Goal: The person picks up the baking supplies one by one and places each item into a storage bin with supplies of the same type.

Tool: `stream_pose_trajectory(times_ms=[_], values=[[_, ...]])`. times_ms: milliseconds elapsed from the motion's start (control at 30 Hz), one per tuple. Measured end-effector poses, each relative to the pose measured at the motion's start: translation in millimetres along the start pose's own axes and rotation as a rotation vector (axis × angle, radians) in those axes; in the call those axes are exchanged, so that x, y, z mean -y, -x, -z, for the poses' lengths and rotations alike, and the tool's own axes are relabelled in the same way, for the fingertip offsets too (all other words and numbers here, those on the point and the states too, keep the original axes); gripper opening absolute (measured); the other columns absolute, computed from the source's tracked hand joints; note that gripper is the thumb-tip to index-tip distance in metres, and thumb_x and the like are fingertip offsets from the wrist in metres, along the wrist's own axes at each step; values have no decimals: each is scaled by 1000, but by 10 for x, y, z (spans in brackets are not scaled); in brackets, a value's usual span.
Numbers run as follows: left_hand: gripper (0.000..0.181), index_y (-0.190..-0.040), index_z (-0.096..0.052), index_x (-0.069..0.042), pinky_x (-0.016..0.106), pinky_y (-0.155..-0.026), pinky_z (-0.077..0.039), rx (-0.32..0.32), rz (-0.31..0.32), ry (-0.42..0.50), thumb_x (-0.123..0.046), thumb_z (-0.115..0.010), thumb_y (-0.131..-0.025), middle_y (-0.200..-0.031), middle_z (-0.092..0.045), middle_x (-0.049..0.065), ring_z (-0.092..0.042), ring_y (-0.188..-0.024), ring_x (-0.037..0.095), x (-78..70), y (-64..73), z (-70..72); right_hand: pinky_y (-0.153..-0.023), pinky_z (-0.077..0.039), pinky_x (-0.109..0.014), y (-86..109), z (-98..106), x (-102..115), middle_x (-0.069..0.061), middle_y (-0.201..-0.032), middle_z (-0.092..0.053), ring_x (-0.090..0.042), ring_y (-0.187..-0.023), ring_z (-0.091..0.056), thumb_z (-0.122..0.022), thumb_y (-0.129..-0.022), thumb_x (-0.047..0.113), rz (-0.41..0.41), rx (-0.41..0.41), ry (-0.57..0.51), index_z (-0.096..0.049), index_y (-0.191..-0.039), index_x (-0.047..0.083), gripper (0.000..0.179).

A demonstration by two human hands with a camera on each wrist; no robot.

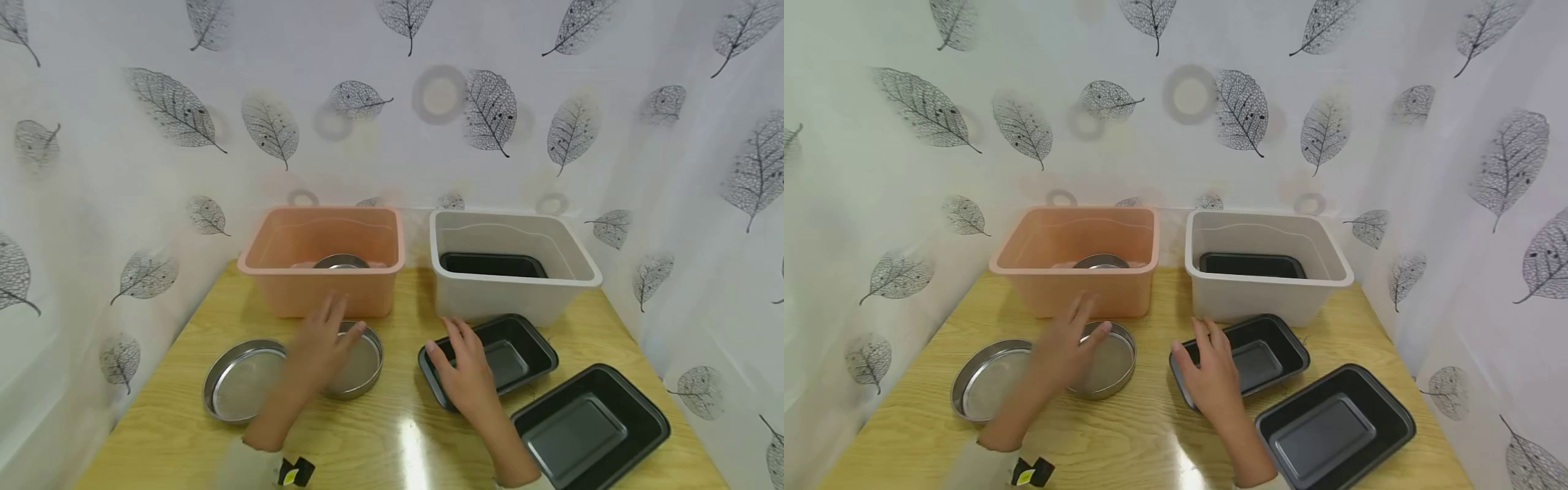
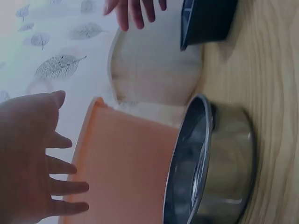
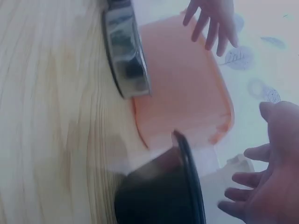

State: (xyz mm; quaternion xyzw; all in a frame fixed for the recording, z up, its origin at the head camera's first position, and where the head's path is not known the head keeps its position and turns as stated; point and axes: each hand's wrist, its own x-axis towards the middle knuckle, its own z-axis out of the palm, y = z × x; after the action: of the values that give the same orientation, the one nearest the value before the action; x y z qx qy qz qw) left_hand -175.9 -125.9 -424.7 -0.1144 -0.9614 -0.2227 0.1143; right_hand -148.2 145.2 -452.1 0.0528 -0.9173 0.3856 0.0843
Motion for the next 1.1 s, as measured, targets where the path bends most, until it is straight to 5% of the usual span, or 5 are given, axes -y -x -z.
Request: stream_pose_trajectory(times_ms=[167, 433, 733, 1100], values=[[68, -156, -40, -15, 60, -91, -54, -102, 35, 30, -60, -38, -104, -159, -41, 12, -48, -139, 38, 217, -32, 163, -110, -42, -58, 0, -68, 90, -11, -158, -38, -35, -142, -42, -52, -105, 44, 6, 22, -288, -44, -153, 18, 55], [53, -150, -49, -11, 68, -93, -48, -278, 72, 66, -41, -48, -106, -151, -51, 13, -50, -134, 42, 611, -124, 411, -109, -46, -50, 25, -284, 238, -8, -146, -52, -29, -134, -52, -55, -104, 40, -68, 135, -547, -51, -148, 17, 50], [53, -150, -48, -15, 77, -89, -40, -307, 163, 67, -43, -46, -105, -154, -46, 14, -42, -135, 49, 979, -263, 658, -115, -36, -59, -27, -592, 372, -10, -156, -44, -37, -145, -39, -57, -103, 39, -96, 190, -626, -50, -149, 15, 53], [53, -152, -45, -8, 72, -111, -29, -248, 173, 219, -34, -46, -106, -157, -38, 23, -34, -143, 50, 1379, -482, 805, -120, -31, -57, -96, -916, 385, -18, -157, -38, -42, -145, -35, -60, -102, 37, -120, 136, -676, -49, -149, 9, 56]])
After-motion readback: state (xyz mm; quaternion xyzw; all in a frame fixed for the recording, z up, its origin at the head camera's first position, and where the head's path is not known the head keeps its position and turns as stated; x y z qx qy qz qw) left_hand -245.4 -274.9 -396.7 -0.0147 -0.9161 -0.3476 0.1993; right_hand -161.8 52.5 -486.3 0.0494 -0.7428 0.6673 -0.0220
